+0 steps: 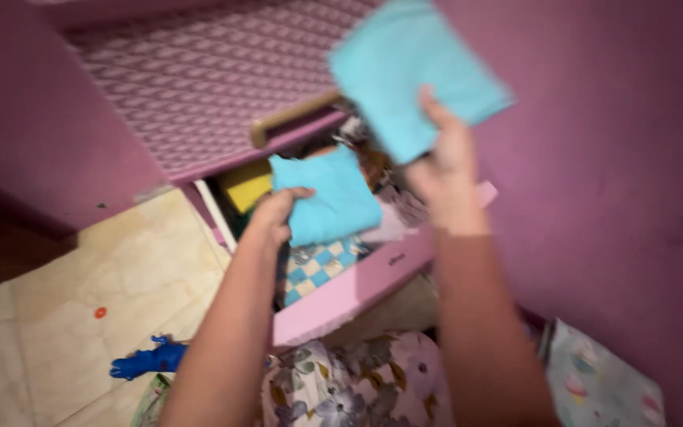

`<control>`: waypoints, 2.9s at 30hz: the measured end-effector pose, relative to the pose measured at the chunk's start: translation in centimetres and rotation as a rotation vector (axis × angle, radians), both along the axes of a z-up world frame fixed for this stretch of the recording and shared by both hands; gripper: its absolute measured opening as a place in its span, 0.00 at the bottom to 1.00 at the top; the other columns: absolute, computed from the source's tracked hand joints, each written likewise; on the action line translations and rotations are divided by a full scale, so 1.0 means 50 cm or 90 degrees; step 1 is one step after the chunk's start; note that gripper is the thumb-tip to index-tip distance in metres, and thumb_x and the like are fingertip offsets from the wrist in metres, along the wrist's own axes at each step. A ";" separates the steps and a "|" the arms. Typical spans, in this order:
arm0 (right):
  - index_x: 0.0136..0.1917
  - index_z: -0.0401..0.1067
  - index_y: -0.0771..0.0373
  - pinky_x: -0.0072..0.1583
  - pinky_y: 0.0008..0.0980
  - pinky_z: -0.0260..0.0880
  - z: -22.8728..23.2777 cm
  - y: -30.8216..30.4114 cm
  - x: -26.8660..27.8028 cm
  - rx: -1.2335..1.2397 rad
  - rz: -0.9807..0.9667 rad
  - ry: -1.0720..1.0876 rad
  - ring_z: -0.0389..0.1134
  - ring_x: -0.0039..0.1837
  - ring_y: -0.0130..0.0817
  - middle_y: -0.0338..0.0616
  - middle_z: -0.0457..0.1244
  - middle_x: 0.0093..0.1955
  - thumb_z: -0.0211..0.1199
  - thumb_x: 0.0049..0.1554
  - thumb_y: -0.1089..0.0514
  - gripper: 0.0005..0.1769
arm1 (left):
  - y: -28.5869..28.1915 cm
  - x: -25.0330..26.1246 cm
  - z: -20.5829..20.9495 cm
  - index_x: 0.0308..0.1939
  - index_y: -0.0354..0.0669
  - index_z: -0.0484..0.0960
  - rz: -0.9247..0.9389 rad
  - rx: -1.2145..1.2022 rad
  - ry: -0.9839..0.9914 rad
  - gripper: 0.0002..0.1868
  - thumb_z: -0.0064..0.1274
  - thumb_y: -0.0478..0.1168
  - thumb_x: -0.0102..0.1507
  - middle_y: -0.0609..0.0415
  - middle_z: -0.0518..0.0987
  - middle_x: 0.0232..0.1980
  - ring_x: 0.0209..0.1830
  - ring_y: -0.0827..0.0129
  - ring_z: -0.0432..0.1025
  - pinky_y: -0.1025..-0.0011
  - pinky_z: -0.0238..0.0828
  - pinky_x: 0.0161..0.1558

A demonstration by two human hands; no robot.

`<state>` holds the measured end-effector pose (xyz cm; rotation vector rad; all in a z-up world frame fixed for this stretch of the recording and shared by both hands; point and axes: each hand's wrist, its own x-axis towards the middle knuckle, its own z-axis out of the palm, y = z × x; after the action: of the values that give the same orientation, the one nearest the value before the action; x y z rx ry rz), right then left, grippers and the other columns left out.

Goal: The recorder organizes and sorts children's clothing into a pink plastic drawer chest.

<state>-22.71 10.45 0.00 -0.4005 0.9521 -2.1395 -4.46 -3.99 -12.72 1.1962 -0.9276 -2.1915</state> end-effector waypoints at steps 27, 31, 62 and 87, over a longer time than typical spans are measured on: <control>0.67 0.62 0.72 0.68 0.56 0.69 -0.311 -0.084 0.149 0.219 0.168 -0.284 0.68 0.65 0.52 0.59 0.63 0.65 0.55 0.62 0.64 0.20 | 0.029 0.032 0.036 0.61 0.38 0.76 -0.038 0.033 0.142 0.27 0.55 0.49 0.61 0.42 0.81 0.56 0.52 0.52 0.78 0.54 0.77 0.52; 0.61 0.66 0.71 0.63 0.48 0.74 -0.228 -0.025 0.170 0.229 0.239 -0.237 0.73 0.57 0.46 0.54 0.68 0.55 0.51 0.61 0.65 0.15 | 0.037 0.036 0.042 0.60 0.31 0.74 -0.068 -0.026 0.109 0.32 0.63 0.34 0.52 0.38 0.80 0.56 0.55 0.47 0.78 0.52 0.80 0.53; 0.73 0.67 0.45 0.70 0.41 0.61 -0.186 0.015 -0.149 0.654 0.205 1.019 0.59 0.73 0.52 0.52 0.56 0.71 0.78 0.42 0.65 0.47 | 0.114 -0.253 -0.170 0.64 0.33 0.71 -0.096 -0.222 0.033 0.37 0.68 0.29 0.52 0.45 0.81 0.58 0.56 0.58 0.76 0.64 0.75 0.55; 0.79 0.59 0.51 0.82 0.62 0.37 -0.404 -0.087 -0.136 0.814 0.165 1.370 0.40 0.87 0.48 0.46 0.40 0.87 0.49 0.65 0.53 0.29 | 0.043 -0.338 -0.366 0.60 0.24 0.75 -0.373 -0.636 -0.482 0.34 0.51 0.56 0.67 0.26 0.73 0.64 0.67 0.40 0.68 0.59 0.65 0.67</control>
<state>-29.52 6.12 -20.22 -1.8686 2.5848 0.2784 -21.38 -1.83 -31.00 1.2628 -2.5268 -1.1315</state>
